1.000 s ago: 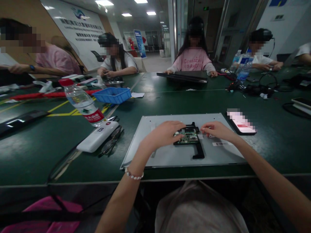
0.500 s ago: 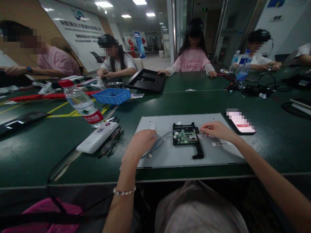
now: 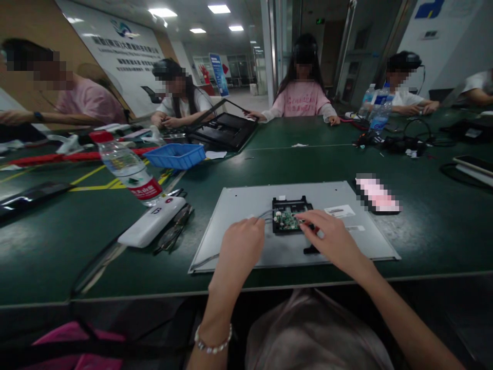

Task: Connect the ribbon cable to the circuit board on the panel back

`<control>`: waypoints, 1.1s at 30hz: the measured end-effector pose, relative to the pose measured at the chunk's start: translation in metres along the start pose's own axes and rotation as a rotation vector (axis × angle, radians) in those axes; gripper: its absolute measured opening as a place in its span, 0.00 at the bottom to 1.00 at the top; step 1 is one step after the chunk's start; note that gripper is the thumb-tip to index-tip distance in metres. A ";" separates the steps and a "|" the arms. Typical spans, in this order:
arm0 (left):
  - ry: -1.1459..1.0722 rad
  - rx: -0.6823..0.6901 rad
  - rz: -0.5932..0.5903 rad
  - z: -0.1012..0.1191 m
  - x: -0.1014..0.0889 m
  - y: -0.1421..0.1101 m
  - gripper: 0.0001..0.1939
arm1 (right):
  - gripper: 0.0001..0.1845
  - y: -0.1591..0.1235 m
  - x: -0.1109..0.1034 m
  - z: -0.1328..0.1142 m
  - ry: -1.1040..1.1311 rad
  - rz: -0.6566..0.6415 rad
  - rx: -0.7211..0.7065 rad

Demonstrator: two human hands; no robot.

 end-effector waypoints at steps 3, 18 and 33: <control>-0.065 -0.012 0.036 0.013 0.003 -0.002 0.11 | 0.22 0.000 0.026 -0.018 0.040 -0.042 -0.050; -0.741 -0.235 0.378 -0.028 0.020 -0.035 0.12 | 0.18 0.009 0.064 -0.040 -0.246 -0.179 -0.154; -0.568 -0.290 0.409 -0.044 0.040 -0.046 0.17 | 0.13 0.020 0.076 -0.051 -0.255 -0.060 -0.130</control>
Point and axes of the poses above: each hand's wrist, its own y-axis towards the middle knuckle, its own x-axis out of the palm, z = x × y, the point moved 6 cm from there along y, towards the middle knuckle, and after that the axes turned 5 degrees about -z, right-handed, at the moved point
